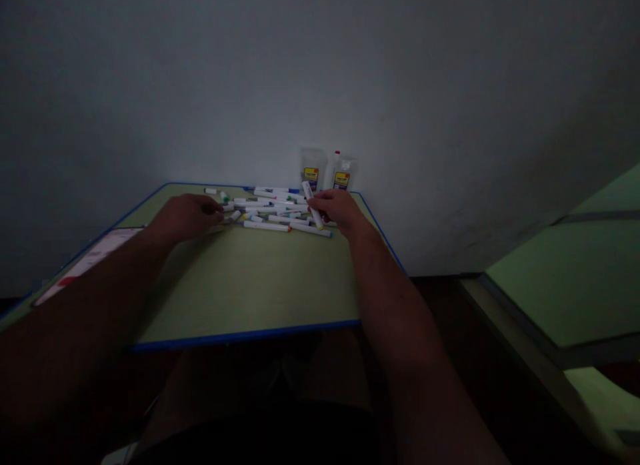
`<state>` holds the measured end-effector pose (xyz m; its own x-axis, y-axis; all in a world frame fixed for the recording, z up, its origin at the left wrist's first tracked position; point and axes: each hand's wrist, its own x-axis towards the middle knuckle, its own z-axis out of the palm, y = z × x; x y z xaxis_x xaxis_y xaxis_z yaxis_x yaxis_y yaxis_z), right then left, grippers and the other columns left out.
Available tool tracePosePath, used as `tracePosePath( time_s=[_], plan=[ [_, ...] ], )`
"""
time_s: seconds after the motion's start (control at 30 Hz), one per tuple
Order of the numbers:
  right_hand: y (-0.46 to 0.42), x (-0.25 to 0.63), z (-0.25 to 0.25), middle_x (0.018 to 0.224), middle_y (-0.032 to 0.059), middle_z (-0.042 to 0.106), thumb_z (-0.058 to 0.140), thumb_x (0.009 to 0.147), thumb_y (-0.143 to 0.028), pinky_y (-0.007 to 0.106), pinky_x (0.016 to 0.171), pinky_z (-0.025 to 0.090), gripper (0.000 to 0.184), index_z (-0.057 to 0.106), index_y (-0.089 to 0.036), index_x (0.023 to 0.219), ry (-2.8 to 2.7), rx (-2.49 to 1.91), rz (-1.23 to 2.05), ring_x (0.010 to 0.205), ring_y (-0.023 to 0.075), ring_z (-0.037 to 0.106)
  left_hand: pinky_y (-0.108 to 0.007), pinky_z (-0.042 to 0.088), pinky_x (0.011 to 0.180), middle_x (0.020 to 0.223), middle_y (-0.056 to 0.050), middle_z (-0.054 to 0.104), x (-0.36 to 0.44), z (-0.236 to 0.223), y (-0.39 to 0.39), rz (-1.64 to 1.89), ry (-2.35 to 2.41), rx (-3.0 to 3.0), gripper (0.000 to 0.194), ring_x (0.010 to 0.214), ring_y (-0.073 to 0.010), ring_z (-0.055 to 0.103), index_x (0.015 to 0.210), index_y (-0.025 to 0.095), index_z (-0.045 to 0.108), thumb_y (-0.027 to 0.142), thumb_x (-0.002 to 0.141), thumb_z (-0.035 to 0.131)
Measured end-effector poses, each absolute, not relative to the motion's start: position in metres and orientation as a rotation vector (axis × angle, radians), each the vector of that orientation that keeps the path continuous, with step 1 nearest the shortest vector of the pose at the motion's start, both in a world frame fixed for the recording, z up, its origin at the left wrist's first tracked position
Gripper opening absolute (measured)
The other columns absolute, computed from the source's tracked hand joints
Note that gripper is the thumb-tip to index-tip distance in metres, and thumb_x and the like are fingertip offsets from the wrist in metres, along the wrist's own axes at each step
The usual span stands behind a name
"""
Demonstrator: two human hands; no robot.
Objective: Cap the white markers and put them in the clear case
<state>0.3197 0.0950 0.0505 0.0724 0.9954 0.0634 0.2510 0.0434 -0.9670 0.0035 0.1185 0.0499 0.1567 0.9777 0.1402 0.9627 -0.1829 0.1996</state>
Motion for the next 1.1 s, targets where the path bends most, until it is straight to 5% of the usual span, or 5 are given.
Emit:
tracePosePath(
  time_s=[0.73,1.1],
  plan=[
    [0.094,0.315,0.046,0.072,0.0023,0.068,0.074,0.074,-0.015,0.022,0.052,0.044,0.008,0.072,-0.014,0.082,-1.474,-1.457,0.872,0.056,0.0089,0.055,-0.033,0.05,0.085,0.108,-0.01,0.076,0.0,0.047,0.12,0.382,1.978,2.316,0.031,0.098,-0.0251,0.069,0.104,0.02,0.078,0.023,0.078,0.064],
    [0.099,0.325,0.047,0.077,0.0044,0.07,0.074,0.071,-0.021,0.026,0.058,0.047,0.016,0.073,-0.015,0.086,-1.409,-1.459,0.785,0.06,0.0111,0.057,-0.034,0.051,0.085,0.103,-0.008,0.077,-0.001,0.045,0.122,0.238,1.933,2.373,0.027,0.095,-0.0266,0.068,0.095,0.024,0.08,0.033,0.076,0.064]
  ],
)
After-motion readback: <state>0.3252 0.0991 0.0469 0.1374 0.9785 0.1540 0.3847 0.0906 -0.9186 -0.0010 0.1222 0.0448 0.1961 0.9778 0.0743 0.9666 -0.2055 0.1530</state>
